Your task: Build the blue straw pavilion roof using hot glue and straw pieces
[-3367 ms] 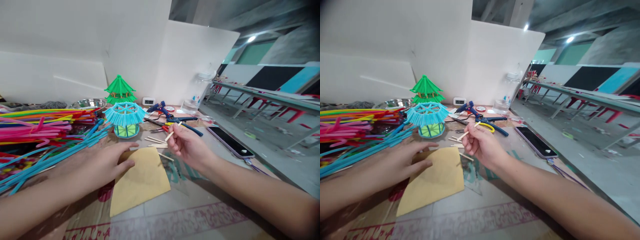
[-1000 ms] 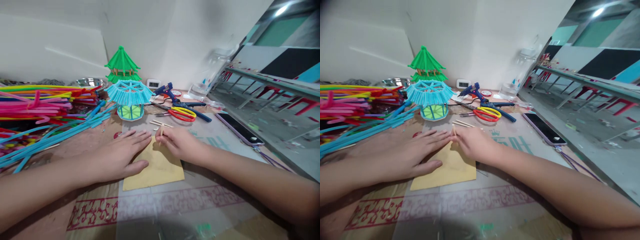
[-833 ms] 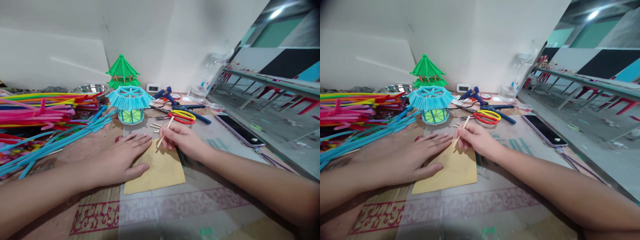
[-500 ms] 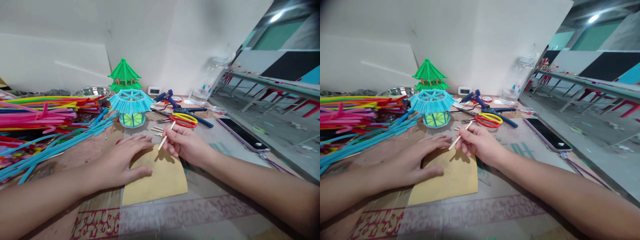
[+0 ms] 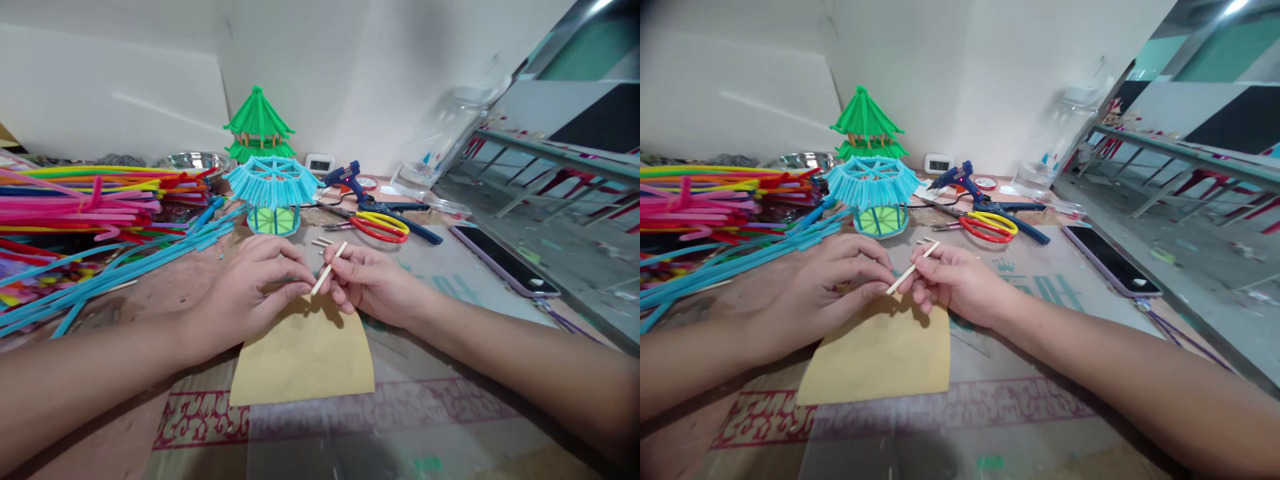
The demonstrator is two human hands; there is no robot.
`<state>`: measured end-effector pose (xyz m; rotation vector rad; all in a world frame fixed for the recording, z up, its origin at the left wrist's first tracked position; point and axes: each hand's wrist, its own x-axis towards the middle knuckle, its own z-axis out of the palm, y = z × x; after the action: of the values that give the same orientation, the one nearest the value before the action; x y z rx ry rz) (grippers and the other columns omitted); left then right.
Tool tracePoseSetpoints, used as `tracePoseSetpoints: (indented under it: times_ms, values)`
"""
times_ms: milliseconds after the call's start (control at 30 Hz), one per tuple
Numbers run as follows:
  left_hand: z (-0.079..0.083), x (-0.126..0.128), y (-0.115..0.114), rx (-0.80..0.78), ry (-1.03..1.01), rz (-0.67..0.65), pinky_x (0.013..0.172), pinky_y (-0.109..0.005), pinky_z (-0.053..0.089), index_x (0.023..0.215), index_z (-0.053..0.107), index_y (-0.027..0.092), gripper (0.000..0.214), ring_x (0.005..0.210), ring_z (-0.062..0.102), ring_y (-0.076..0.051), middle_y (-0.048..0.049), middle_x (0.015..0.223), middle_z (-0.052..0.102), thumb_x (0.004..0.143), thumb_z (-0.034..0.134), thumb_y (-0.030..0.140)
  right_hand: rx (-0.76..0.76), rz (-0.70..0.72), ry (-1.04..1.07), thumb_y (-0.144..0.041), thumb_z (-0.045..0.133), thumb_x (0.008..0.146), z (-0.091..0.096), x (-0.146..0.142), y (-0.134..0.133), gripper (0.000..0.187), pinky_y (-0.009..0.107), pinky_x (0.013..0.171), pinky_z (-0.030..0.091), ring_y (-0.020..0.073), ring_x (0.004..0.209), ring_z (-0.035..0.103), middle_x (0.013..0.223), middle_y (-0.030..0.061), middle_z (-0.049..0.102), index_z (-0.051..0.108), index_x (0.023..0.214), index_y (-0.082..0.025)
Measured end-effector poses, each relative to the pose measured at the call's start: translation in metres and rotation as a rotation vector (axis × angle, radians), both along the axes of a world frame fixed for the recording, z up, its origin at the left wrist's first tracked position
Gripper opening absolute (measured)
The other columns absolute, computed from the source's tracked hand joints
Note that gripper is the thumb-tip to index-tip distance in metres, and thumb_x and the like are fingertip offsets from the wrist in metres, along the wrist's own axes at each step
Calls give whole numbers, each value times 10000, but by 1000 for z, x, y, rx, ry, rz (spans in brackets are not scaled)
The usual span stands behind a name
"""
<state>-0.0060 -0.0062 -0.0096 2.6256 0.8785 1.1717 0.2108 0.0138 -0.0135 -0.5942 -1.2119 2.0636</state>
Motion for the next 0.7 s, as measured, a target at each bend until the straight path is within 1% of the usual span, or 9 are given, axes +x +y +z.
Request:
tracePoseSetpoints:
  times_ms: [100,233,433,533,600,700]
  values:
    - [-2,0,1,-15,3,5,882,-325,443,910,695,225,79,970,606,-164,-9,961,680,892,635,273,-20,9,10,-238,668,863,1,1,0,149,164,476,523,82,538,624,748,33,733,538,887,-168]
    - [0,0,0,-30,6,7,895,-328,433,890,696,230,111,968,604,-167,-2,959,682,858,679,335,-37,27,23,-219,636,876,1,2,0,113,176,491,535,90,555,640,766,40,734,541,907,-168]
    - [2,2,-2,-76,9,-8,900,-332,423,874,682,220,112,971,594,-167,-7,959,675,890,635,320,-38,26,12,-206,621,858,3,0,0,96,190,504,536,101,575,648,750,30,710,542,897,-167]
    - [0,1,-2,-140,86,-12,881,-348,426,876,686,220,123,958,591,-181,-19,966,662,898,593,298,61,-50,-5,-222,605,848,5,1,-1,87,206,483,516,109,564,633,744,20,685,537,863,-171]
    - [-1,-1,-2,-191,185,-47,883,-356,426,908,696,234,127,958,591,-186,-19,985,653,877,575,261,178,-129,-47,-280,589,873,6,3,-3,119,215,466,490,115,554,612,722,7,656,526,846,-183]
    - [-1,-3,-4,-238,323,-86,919,-379,420,979,691,236,181,1009,576,-214,-33,1052,635,831,592,270,387,-239,-211,-414,550,924,9,7,-6,238,215,472,440,103,546,551,710,-7,601,515,827,-199]
